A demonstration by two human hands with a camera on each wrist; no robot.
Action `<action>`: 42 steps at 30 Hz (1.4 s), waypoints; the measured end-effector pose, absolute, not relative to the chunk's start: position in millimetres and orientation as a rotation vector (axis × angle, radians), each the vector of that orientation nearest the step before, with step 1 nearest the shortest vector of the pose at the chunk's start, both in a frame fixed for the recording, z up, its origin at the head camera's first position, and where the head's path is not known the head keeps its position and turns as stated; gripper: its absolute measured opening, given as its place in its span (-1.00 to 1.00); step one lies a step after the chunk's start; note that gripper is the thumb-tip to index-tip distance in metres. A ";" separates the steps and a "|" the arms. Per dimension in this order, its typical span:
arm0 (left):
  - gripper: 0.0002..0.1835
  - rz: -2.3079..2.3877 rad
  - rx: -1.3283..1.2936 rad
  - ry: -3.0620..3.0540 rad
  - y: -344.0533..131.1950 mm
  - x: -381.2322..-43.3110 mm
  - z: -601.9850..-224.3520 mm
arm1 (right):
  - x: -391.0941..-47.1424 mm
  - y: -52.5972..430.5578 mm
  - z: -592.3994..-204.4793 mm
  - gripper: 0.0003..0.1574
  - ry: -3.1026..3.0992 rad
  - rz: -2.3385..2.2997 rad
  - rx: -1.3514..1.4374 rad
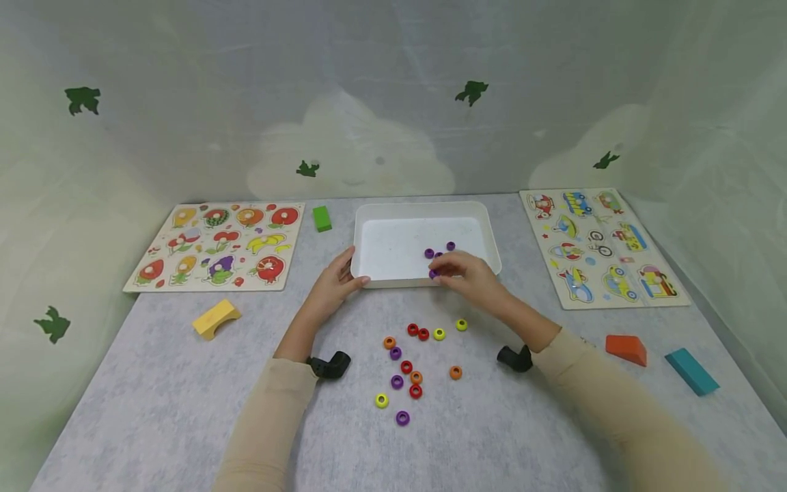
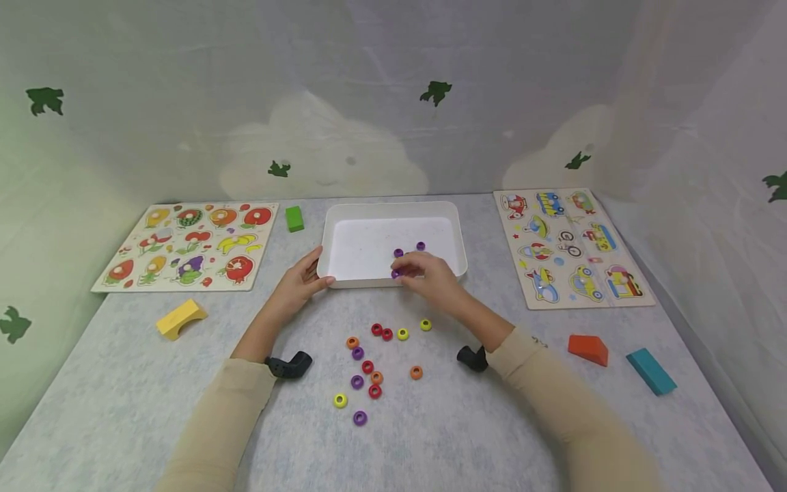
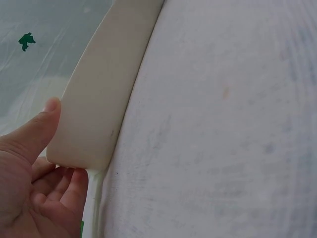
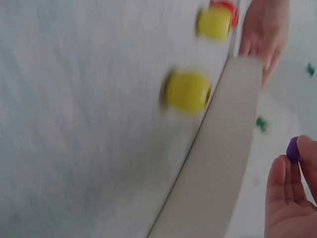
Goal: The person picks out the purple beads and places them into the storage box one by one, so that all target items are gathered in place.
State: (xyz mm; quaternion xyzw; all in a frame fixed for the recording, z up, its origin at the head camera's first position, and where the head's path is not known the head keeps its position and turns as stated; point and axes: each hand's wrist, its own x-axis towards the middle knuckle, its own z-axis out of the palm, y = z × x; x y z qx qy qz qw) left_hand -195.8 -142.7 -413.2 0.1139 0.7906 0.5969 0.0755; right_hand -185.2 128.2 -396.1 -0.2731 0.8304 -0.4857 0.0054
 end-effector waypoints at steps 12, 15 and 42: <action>-0.21 1.809 0.320 2.348 -143.1 -196.2 -413.1 | -246.4 142.3 -416.0 -0.75 2.785 -1.279 -0.303; -0.22 1.830 0.337 2.330 -143.4 -196.3 -413.4 | -251.8 141.5 -417.9 -0.76 2.775 -1.200 -0.240; -0.23 1.852 0.376 2.319 -143.2 -196.4 -414.3 | -147.1 100.8 -401.0 -0.57 2.301 -1.378 -1.028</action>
